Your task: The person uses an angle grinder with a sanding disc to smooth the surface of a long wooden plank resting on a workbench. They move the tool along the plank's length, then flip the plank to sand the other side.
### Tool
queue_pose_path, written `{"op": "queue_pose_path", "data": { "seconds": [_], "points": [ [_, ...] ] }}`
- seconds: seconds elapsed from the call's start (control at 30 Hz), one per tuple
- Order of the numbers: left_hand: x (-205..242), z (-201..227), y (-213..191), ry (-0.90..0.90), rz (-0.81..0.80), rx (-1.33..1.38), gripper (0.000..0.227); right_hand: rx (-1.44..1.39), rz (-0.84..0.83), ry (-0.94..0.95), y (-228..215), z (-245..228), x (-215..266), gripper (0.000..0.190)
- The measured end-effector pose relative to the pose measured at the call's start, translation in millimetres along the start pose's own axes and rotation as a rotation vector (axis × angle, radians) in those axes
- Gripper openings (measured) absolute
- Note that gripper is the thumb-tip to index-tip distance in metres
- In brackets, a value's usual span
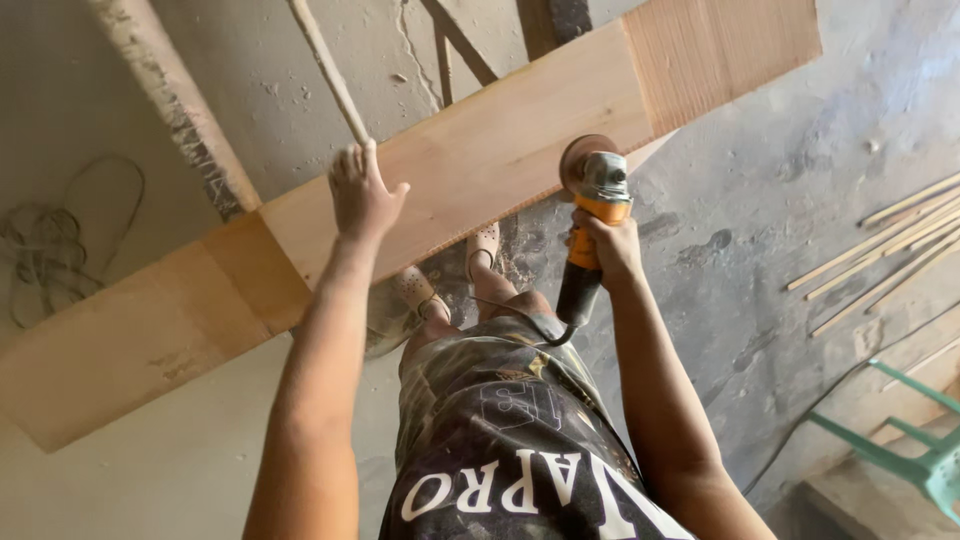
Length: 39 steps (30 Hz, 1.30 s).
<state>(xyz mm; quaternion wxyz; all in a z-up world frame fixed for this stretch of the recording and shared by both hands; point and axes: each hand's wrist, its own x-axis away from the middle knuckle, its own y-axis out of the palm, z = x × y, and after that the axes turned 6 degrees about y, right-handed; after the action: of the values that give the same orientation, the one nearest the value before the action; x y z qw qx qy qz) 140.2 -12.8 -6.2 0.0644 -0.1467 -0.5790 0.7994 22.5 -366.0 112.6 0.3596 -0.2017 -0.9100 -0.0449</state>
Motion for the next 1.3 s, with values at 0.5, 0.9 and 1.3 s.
{"op": "queue_pose_path", "data": {
  "seconds": [0.5,0.9,1.3],
  "points": [
    [-65.8,-0.1,-8.7,-0.116,-0.431,-0.006,0.076,-0.130,0.089,-0.073,-107.8,-17.3,-16.1,0.027],
    [-70.2,31.4,-90.7,-0.147,-0.869,0.186,0.054,-0.222,-0.051,-0.210,-123.8,-43.5,-3.5,0.034],
    [18.7,75.6,-76.9,0.341,-0.034,-0.140,0.015,-0.381,-0.243,-0.389,-134.4,-72.2,18.4,0.048]
  ]
}}
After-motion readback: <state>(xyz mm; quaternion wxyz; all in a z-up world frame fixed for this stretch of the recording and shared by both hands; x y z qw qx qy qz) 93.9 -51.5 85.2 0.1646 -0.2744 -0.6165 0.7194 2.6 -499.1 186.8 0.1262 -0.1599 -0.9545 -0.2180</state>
